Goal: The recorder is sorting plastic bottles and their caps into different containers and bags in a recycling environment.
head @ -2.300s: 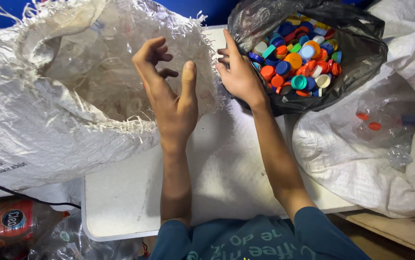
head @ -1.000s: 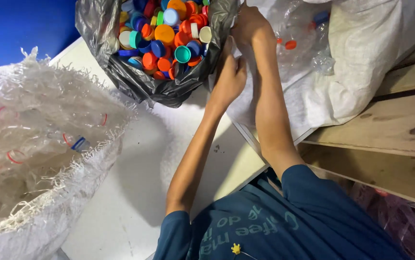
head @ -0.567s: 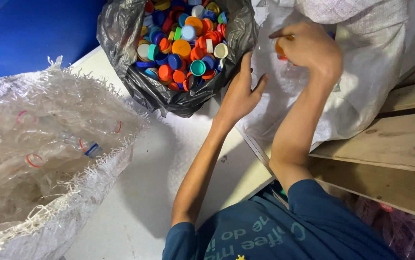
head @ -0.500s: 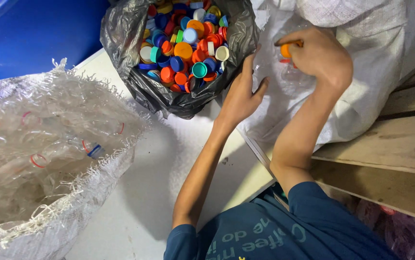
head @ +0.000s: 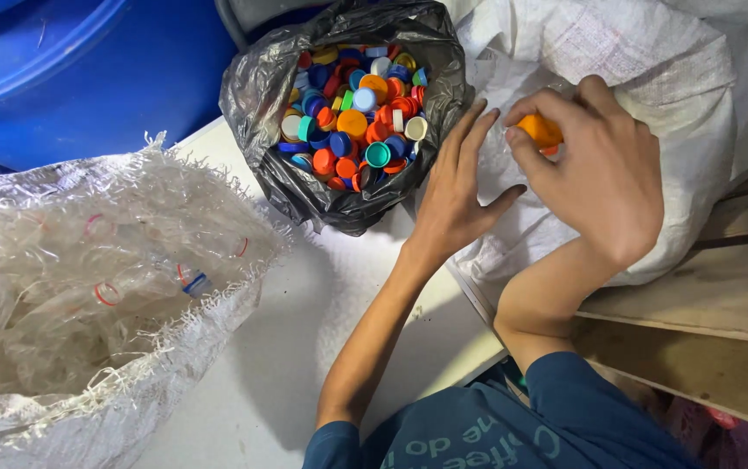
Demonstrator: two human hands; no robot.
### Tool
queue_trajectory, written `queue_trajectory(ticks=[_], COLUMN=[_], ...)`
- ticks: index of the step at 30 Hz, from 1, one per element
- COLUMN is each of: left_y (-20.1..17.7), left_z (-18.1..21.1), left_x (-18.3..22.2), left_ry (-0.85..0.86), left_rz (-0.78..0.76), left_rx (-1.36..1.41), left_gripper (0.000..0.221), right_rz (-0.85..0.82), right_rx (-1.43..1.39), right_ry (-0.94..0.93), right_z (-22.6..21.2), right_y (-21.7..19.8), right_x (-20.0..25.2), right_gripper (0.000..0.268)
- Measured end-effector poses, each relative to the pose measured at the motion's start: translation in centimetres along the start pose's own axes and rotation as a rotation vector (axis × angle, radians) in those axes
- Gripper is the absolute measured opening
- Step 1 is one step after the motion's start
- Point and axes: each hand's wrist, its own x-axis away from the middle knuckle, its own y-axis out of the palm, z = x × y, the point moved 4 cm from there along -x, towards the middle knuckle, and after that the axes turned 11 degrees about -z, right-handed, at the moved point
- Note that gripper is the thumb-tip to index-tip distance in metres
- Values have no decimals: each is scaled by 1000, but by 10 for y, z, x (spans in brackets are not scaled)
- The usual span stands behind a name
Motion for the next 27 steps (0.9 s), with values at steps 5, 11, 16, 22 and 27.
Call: queue_trajectory(ticks=[5,11,16,22,27], left_y=[-10,-31,-68,-95,-96], left_z=[12,1,12,9,-24], left_x=[6,17,19,22,46], left_ry=[-18,-176,-148,-295,-149], left_rz=[87,-109,-320,-481,-555], left_rx=[-64,-77,54,119,373], left_gripper=[86,70,69,76,54], right_rz=[172,299,216,139,4], right_rx=[-12,0,-130,-275,-456], right_ry=[-151,-284,-340,-387,-428], right_z=[-16,-18,-24,-40,-54], right_y=[1,13,18,36,42], right_x=[9,3,-11,-27,-35], right_gripper=[16,35,35,32,30])
